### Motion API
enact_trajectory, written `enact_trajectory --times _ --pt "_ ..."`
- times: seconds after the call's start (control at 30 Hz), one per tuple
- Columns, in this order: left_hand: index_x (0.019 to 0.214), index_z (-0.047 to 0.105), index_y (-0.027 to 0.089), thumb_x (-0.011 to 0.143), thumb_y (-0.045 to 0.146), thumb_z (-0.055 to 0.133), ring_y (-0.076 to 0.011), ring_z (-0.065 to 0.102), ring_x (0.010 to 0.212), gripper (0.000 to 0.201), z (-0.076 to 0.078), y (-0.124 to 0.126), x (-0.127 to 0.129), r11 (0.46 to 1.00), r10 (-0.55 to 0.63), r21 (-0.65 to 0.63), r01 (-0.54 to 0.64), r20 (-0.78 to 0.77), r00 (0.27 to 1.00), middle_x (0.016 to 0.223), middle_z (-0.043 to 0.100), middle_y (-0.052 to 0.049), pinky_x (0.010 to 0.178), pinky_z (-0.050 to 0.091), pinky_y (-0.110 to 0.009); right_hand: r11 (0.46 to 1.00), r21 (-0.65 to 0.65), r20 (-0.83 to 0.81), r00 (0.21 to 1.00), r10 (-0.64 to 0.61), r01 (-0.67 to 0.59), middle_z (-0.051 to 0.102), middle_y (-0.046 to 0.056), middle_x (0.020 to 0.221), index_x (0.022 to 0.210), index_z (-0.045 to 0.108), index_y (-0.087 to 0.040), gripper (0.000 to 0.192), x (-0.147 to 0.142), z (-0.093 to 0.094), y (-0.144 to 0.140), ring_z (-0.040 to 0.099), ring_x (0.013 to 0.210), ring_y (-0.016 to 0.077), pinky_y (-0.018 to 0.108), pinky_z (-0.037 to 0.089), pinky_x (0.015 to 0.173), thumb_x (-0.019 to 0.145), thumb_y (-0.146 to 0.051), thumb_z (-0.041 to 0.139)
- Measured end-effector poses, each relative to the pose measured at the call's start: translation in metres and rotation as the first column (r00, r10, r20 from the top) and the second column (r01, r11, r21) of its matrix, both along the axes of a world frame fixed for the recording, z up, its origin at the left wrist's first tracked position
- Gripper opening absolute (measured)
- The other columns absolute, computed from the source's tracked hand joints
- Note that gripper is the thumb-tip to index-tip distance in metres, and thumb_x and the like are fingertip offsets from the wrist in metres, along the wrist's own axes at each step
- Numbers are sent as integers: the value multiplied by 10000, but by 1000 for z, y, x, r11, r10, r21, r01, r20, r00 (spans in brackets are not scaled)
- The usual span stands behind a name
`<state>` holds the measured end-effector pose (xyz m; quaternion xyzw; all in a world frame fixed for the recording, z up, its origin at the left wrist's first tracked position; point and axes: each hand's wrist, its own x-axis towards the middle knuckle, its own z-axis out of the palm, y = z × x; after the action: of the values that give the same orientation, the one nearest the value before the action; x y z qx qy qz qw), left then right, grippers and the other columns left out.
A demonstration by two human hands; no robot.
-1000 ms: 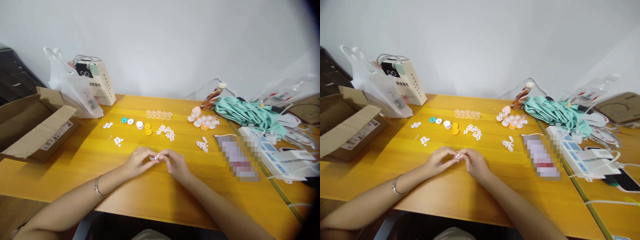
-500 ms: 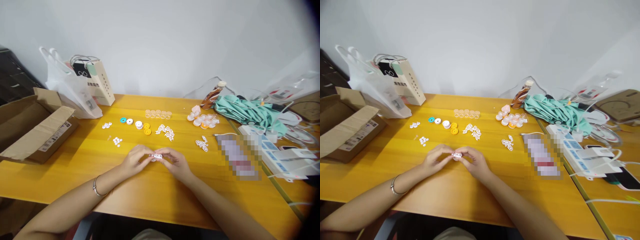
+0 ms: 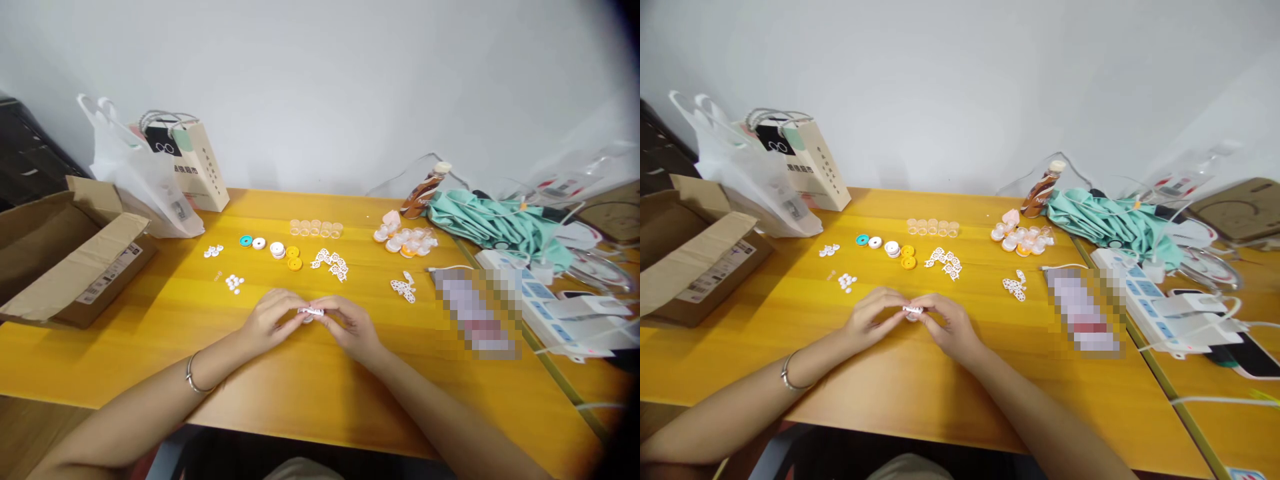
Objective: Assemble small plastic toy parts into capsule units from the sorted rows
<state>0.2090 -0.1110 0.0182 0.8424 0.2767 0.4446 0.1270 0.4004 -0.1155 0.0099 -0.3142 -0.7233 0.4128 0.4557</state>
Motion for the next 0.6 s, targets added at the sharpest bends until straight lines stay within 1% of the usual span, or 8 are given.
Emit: enact_trajectory --times 0.13,0.23,0.3,0.33,0.4,0.5,0.6 --pt "975 585 163 792 104 580 -138 600 769 193 -4 2 -2 995 32 101 -25 -68 997 861 654 -60 685 464 -275 999 -11 45 998 -52 52 677 21 833 910 623 -230 113 -1 0 -2 644 768 139 282 523 751 808 -223 576" --pt "983 583 160 787 94 581 -136 593 759 206 -6 3 -3 987 34 159 -17 -101 994 863 653 -61 676 460 -275 996 -38 38 996 -75 76 681 28 829 865 630 -215 87 -3 0 -3 645 758 141 285 523 752 791 -245 595" --pt "990 581 164 791 95 576 -136 593 759 210 -6 3 -4 985 30 171 -9 -120 992 867 656 -59 678 462 -275 994 -71 25 996 -81 83 682 33 835 846 631 -211 87 -4 -1 -4 646 760 144 292 521 760 778 -261 608" --pt "992 580 165 793 101 575 -137 594 761 209 -6 4 -4 986 33 169 -11 -128 991 865 658 -58 682 465 -276 992 -101 8 997 -78 79 682 34 835 843 629 -211 94 -4 -1 -3 646 759 146 296 522 759 772 -270 614" --pt "1009 571 162 797 122 579 -142 601 778 216 -6 4 -4 988 48 151 -27 -139 989 870 661 -62 699 475 -280 978 -202 -58 997 -57 44 680 28 806 848 616 -210 114 -5 0 -1 647 739 144 297 526 741 768 -292 616" --pt "1071 542 157 820 148 560 -145 615 793 252 -6 5 -5 990 77 126 -57 -156 985 913 670 -76 724 489 -286 922 -387 -182 982 -59 -17 669 -5 714 863 578 -210 157 -5 3 4 642 663 127 286 530 693 755 -311 631" --pt "1075 540 175 847 132 510 -140 627 784 235 -8 7 -6 990 60 134 -39 -158 986 912 679 -68 707 493 -281 873 -485 -234 969 -74 -50 664 -25 669 889 545 -210 239 -4 6 8 630 612 115 281 524 666 720 -326 668"
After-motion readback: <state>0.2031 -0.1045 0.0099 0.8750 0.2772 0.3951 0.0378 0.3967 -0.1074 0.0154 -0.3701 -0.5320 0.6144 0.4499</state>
